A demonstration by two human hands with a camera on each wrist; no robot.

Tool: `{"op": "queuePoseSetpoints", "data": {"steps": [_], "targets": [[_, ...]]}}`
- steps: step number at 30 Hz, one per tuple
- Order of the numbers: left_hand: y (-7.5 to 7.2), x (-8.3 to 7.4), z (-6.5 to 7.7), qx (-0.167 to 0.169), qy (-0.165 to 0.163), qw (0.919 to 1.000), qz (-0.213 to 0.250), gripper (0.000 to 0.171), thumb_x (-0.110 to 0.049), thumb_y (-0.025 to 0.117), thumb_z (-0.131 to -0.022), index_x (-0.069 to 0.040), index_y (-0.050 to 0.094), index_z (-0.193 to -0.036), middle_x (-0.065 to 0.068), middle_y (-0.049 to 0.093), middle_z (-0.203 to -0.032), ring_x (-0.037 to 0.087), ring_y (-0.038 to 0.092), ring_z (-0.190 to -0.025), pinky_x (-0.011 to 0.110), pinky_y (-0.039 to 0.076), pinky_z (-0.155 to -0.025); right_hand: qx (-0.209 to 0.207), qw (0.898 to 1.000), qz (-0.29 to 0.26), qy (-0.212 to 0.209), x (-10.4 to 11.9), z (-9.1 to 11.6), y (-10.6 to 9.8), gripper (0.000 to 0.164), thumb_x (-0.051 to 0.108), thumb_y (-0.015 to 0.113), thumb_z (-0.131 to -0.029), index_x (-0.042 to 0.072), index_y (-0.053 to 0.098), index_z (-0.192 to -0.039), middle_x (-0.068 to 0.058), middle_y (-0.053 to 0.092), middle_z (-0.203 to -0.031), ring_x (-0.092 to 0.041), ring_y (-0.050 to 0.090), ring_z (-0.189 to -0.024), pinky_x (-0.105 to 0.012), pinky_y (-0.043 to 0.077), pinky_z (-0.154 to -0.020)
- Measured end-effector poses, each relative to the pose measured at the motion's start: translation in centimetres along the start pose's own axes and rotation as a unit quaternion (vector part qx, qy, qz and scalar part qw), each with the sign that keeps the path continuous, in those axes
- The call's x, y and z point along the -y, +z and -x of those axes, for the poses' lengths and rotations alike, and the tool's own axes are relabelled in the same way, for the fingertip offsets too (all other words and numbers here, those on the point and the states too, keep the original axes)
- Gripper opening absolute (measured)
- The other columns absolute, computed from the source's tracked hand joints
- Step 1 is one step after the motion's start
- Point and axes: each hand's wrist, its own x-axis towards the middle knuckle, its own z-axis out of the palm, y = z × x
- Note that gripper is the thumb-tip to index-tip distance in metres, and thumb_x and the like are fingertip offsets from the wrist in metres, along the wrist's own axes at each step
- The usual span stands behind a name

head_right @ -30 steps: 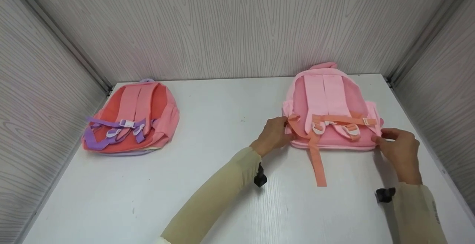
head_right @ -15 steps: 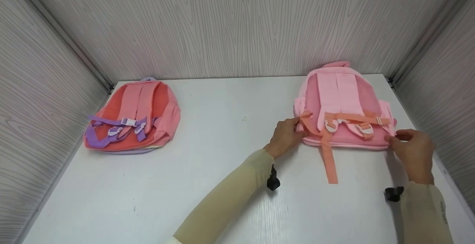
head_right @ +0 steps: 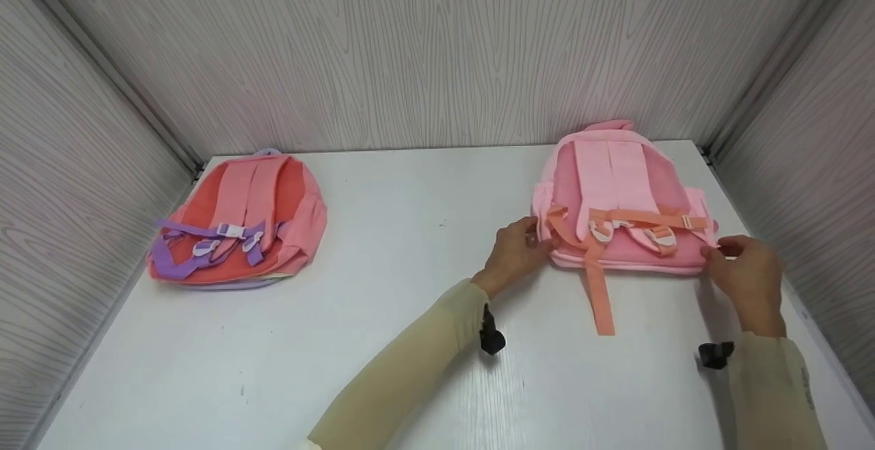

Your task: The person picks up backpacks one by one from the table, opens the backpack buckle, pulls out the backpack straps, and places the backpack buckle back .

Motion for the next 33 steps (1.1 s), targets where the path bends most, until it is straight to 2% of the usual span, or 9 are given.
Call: {"op": "queuePoseSetpoints", "data": {"steps": [5, 12, 18, 21, 24, 27, 30, 31, 33], "targets": [[-1.4, 0.4, -0.1, 0.014, 0.028, 0.9994, -0.012, 0.044, -0.034, 0.071, -0.103, -0.013, 0.065, -0.141, -0.003, 0.074, -0.133, 0.004, 0.066, -0.108, 0.019, 0.054, -0.099, -0.021, 1.000, 0.021, 0.005, 1.8, 0.6, -0.3, 0.065, 0.036, 0.050, -0.110, -0.009, 0.040, -0.155, -0.037, 0.045, -0.149, -0.044, 0.053, -0.111, -0.025, 0.048, -0.067], [-3.5, -0.2, 0.4, 0.048, 0.026, 0.9976, -0.042, 0.051, -0.037, 0.069, -0.103, -0.015, 0.061, -0.149, -0.004, 0.068, -0.144, 0.011, 0.065, -0.129, 0.025, 0.052, -0.108, -0.044, 0.998, 0.033, -0.009, 3.9, 2.5, -0.9, 0.072, 0.046, 0.042, -0.111, -0.001, 0.031, -0.164, -0.034, 0.039, -0.157, -0.042, 0.051, -0.117, -0.024, 0.050, -0.061], [-5.5, 0.1, 0.9, 0.050, 0.063, 0.9953, -0.054, 0.046, -0.031, 0.068, -0.105, -0.013, 0.063, -0.147, 0.001, 0.068, -0.145, 0.014, 0.061, -0.137, 0.026, 0.048, -0.114, -0.138, 0.986, 0.050, -0.085, 6.2, 3.8, 0.9, 0.057, 0.032, 0.048, -0.110, -0.008, 0.051, -0.149, -0.034, 0.055, -0.143, -0.047, 0.054, -0.117, -0.028, 0.047, -0.067], [-6.9, 0.5, 1.2, 0.050, 0.069, 0.9949, -0.055, 0.047, -0.031, 0.068, -0.105, -0.012, 0.062, -0.148, 0.003, 0.067, -0.146, 0.017, 0.063, -0.136, 0.028, 0.050, -0.113, -0.164, 0.977, 0.052, -0.126, 7.8, 4.4, 2.0, 0.051, 0.026, 0.054, -0.108, -0.011, 0.056, -0.143, -0.036, 0.058, -0.137, -0.052, 0.055, -0.118, -0.049, 0.056, -0.082], [-8.4, 1.0, 1.6, 0.051, 0.067, 0.9949, -0.057, 0.048, -0.033, 0.068, -0.106, -0.012, 0.061, -0.148, 0.003, 0.066, -0.147, 0.021, 0.065, -0.132, 0.029, 0.052, -0.109, -0.178, 0.965, 0.041, -0.186, 9.2, 5.2, 2.9, 0.048, 0.023, 0.060, -0.107, -0.012, 0.059, -0.140, -0.037, 0.061, -0.134, -0.053, 0.058, -0.117, -0.060, 0.055, -0.095], [-10.0, 1.5, 2.0, 0.052, 0.070, 0.9943, -0.061, 0.047, -0.033, 0.067, -0.106, -0.011, 0.062, -0.147, 0.004, 0.066, -0.147, 0.025, 0.066, -0.129, 0.031, 0.054, -0.106, -0.183, 0.947, 0.023, -0.261, 10.2, 6.0, 3.8, 0.044, 0.018, 0.068, -0.103, -0.012, 0.063, -0.134, -0.036, 0.065, -0.128, -0.053, 0.063, -0.110, -0.027, 0.054, -0.095], [-11.4, 1.9, 2.5, 0.050, 0.076, 0.9937, -0.065, 0.046, -0.033, 0.066, -0.107, -0.011, 0.062, -0.147, 0.005, 0.066, -0.146, 0.026, 0.066, -0.129, 0.032, 0.054, -0.106, -0.170, 0.934, 0.007, -0.314, 11.3, 6.8, 4.8, 0.041, 0.016, 0.073, -0.100, -0.011, 0.066, -0.130, -0.034, 0.067, -0.123, -0.053, 0.066, -0.104, -0.001, 0.034, -0.084], [-11.7, 2.0, 2.6, 0.051, 0.079, 0.9934, -0.066, 0.046, -0.033, 0.066, -0.107, -0.011, 0.062, -0.147, 0.005, 0.065, -0.147, 0.025, 0.066, -0.129, 0.032, 0.054, -0.106, -0.164, 0.932, 0.001, -0.324, 11.6, 7.1, 5.1, 0.040, 0.015, 0.074, -0.099, -0.010, 0.067, -0.129, -0.034, 0.068, -0.122, -0.052, 0.067, -0.103, 0.001, 0.028, -0.081], [-12.5, 2.3, 2.9, 0.054, 0.083, 0.9931, -0.063, 0.046, -0.033, 0.065, -0.107, -0.011, 0.061, -0.147, 0.005, 0.065, -0.147, 0.025, 0.065, -0.129, 0.033, 0.053, -0.106, -0.152, 0.928, -0.004, -0.340, 12.6, 7.6, 6.0, 0.039, 0.016, 0.076, -0.099, -0.009, 0.069, -0.128, -0.033, 0.069, -0.121, -0.051, 0.068, -0.101, -0.009, 0.045, -0.087]]}}
